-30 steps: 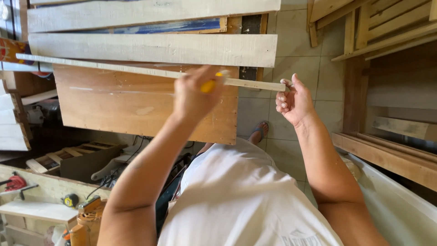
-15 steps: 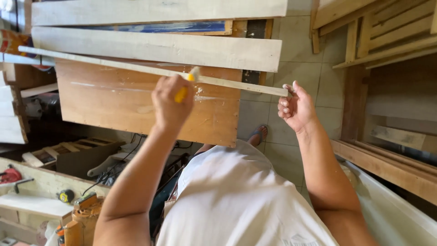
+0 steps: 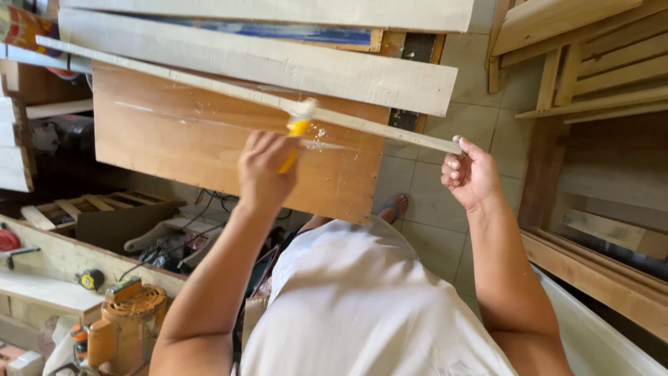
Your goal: Painting the edges of several wooden planks with white paint using a brush
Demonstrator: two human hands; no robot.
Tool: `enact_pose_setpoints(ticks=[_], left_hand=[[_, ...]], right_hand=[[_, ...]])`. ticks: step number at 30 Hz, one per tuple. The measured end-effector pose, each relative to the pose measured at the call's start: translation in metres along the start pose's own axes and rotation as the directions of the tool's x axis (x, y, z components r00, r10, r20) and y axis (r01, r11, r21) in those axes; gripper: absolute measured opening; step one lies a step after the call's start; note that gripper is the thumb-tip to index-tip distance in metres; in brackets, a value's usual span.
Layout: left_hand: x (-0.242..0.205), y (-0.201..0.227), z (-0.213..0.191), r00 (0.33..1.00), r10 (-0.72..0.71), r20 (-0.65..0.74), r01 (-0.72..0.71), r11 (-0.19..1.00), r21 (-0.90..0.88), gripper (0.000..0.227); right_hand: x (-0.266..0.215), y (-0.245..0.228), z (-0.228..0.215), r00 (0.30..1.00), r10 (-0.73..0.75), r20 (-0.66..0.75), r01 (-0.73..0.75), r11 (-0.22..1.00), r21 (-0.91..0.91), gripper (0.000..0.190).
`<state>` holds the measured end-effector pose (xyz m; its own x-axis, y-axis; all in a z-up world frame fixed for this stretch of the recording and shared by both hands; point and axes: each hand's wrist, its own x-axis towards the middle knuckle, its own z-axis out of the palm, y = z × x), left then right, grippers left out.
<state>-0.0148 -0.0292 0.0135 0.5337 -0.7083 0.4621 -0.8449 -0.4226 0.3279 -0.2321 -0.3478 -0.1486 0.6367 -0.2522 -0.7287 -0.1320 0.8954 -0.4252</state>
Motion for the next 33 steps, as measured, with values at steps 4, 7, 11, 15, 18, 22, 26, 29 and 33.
enact_pose_setpoints(ticks=[4,7,11,15,18,22,26,29,33], left_hand=[[-0.003,0.057,0.026,0.990,0.120,0.073,-0.102,0.971,-0.215,0.048],[-0.006,0.052,0.035,0.994,0.091,0.062,-0.059,0.913,-0.404,0.022],[-0.016,-0.042,0.018,0.996,-0.089,0.033,0.094,0.963,-0.252,0.025],[-0.020,-0.092,-0.026,0.959,-0.192,-0.207,0.193,0.981,-0.019,0.025],[-0.032,-0.102,-0.001,0.982,-0.092,-0.166,0.098,0.995,0.032,0.030],[-0.016,-0.025,0.009,0.996,-0.052,-0.075,0.040,0.987,-0.154,0.031],[-0.018,-0.055,0.003,0.993,-0.105,-0.044,0.080,0.918,-0.388,0.010],[-0.024,-0.137,-0.019,0.942,-0.319,-0.108,0.269,0.906,-0.326,0.012],[-0.040,-0.258,-0.055,0.790,-0.505,-0.348,0.491,0.861,-0.134,0.018]], right_hand=[[0.007,0.002,-0.007,0.999,-0.016,0.034,0.017,0.999,-0.037,0.019],[0.001,0.002,-0.006,0.999,-0.031,0.036,0.033,0.999,-0.042,0.020],[-0.006,-0.002,0.004,0.999,-0.033,-0.017,0.032,0.999,-0.016,0.019],[-0.006,0.001,0.008,0.997,-0.052,-0.061,0.051,0.999,-0.019,0.019],[-0.003,0.002,0.006,0.996,-0.057,-0.071,0.054,0.998,-0.035,0.022],[0.007,0.004,-0.005,0.998,-0.058,-0.033,0.056,0.997,-0.057,0.022],[-0.002,-0.001,0.007,0.994,-0.040,-0.104,0.036,0.998,-0.042,0.011],[-0.010,-0.003,0.024,0.985,-0.020,-0.173,0.013,0.999,-0.040,0.002],[-0.013,-0.001,0.030,0.972,-0.070,-0.226,0.061,0.997,-0.046,0.005]])
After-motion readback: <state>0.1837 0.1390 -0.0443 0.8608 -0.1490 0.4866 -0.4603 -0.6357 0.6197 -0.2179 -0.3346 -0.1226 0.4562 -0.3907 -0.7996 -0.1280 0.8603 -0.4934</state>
